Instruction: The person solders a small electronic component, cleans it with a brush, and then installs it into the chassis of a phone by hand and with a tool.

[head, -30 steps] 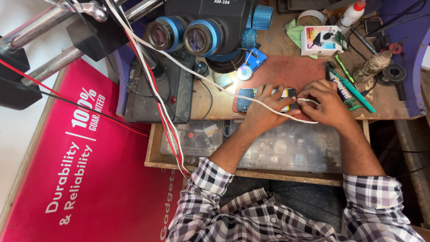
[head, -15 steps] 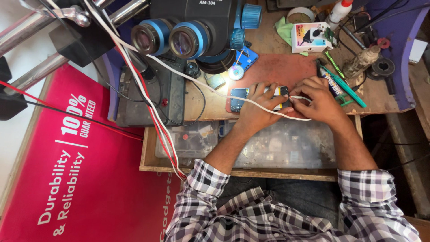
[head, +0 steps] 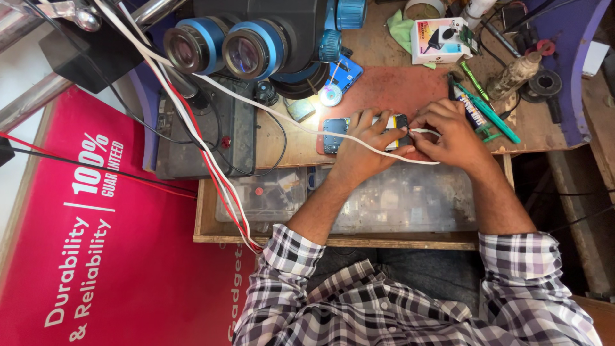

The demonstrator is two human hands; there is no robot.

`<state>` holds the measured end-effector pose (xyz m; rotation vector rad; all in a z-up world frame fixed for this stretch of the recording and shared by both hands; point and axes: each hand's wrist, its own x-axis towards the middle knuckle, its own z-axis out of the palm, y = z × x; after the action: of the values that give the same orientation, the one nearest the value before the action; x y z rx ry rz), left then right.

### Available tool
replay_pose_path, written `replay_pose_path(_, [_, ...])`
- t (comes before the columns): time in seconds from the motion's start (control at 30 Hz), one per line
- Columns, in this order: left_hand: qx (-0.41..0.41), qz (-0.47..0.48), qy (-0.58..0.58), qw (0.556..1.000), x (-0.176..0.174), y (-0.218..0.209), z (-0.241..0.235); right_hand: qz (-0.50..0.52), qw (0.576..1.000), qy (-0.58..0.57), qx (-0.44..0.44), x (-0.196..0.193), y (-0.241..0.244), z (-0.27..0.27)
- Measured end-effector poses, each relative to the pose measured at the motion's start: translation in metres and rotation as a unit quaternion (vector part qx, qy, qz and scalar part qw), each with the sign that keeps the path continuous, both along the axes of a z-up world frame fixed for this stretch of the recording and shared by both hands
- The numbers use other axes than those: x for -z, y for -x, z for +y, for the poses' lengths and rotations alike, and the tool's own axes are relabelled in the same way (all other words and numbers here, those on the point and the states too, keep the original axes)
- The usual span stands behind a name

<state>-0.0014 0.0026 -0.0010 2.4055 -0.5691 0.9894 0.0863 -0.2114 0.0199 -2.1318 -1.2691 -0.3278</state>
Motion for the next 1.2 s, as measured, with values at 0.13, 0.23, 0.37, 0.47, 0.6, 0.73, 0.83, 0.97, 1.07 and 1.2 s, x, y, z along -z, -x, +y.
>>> replay_pose_path(0.13, [-0.001,0.001,0.001,1.0,-0.0019,0.0015,-0.0005,-0.005,1.0,0.006,-0.002,-0.0004,0.0005,-0.0002])
replay_pose_path(0.23, [-0.001,-0.004,-0.001,1.0,-0.0042,0.0026,0.0,-0.002,1.0,0.002,-0.002,0.0007,-0.0004,-0.0005])
replay_pose_path(0.37, [0.003,-0.019,-0.005,1.0,-0.0062,0.0038,0.0015,-0.007,1.0,0.004,0.005,0.0033,-0.0024,-0.0004])
replay_pose_path(0.47, [-0.002,-0.019,-0.002,1.0,-0.0052,0.0038,0.0001,-0.003,1.0,0.008,0.009,0.0045,-0.0026,-0.0011])
replay_pose_path(0.6, [-0.008,-0.016,0.006,1.0,-0.0024,0.0029,-0.0015,0.002,1.0,0.012,0.014,0.0038,-0.0016,-0.001])
replay_pose_path(0.73, [-0.009,-0.024,0.0,1.0,0.0003,0.0012,-0.0016,0.005,1.0,0.007,0.006,0.0013,-0.0006,-0.0003])
replay_pose_path(0.83, [-0.008,-0.027,-0.011,1.0,0.0013,-0.0004,-0.001,0.006,1.0,0.008,0.007,-0.0008,-0.0003,0.0])
replay_pose_path(0.97, [-0.008,-0.031,-0.034,0.999,0.0017,-0.0016,-0.0005,0.017,1.0,0.001,0.0,-0.0017,0.0004,-0.0005])
replay_pose_path(1.07, [-0.01,-0.035,-0.046,0.998,0.0015,-0.0021,-0.0002,0.019,1.0,0.001,-0.003,-0.0017,-0.0005,0.0006])
replay_pose_path(1.2, [-0.011,-0.033,-0.042,0.999,0.0015,-0.0025,-0.0005,0.0,1.0,0.008,-0.012,-0.0018,-0.0031,0.0012])
